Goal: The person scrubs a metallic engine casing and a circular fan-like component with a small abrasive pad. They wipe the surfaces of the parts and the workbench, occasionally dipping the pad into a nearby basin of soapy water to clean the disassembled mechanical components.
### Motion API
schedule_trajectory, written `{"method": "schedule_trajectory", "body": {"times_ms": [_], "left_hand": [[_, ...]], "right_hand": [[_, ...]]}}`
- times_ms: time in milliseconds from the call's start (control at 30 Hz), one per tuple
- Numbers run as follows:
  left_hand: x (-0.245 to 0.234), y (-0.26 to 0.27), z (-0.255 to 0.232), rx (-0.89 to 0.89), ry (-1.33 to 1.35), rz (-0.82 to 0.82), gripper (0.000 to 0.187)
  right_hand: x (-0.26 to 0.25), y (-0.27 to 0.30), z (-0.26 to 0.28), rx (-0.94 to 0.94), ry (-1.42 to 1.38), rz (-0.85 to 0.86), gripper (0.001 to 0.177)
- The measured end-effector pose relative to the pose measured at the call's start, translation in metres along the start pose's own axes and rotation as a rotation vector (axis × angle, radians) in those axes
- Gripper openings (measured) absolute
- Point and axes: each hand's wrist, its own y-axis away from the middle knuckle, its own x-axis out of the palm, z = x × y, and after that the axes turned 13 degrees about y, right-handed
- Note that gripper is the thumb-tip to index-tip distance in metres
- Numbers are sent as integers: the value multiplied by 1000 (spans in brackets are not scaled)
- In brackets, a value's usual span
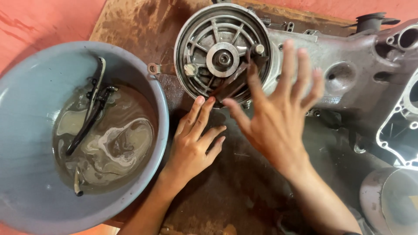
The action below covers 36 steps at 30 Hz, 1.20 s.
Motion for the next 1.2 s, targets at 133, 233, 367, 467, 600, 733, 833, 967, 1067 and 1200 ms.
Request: {"method": "schedule_trajectory", "body": {"times_ms": [133,233,367,467,600,733,833,967,1067,1200], "left_hand": [[0,0,0,-2,6,6,21],[0,0,-1,-7,16,7,22],[-3,-2,-1,8,32,17,27],[-2,-1,-2,9,30,18,29],[1,1,0,1,24,18,29],[0,1,0,-1,56,25,35],[-2,3,-1,1,81,29,43],[-8,0,-3,2,93,54,46],[-6,-1,-3,7,102,61,46],[-4,1,1,2,87,58,43]], "right_hand": [[15,1,-9,-34,-136,19,71],[4,0,-15,-81,140,16,56],[12,-2,-6,-18,-33,26,71],[23,-1,-19,-104,-65,-33,72],[3,-1,-27,-138,71,-35,59],[24,-7,-19,-126,20,-165,77],[15,-6,-23,-176,-121,-126,81],[4,-6,-30,-203,-19,-85,58],[17,-4,-26,-185,-7,-180,62],[2,7,-24,-164,128,-123,57]]}}
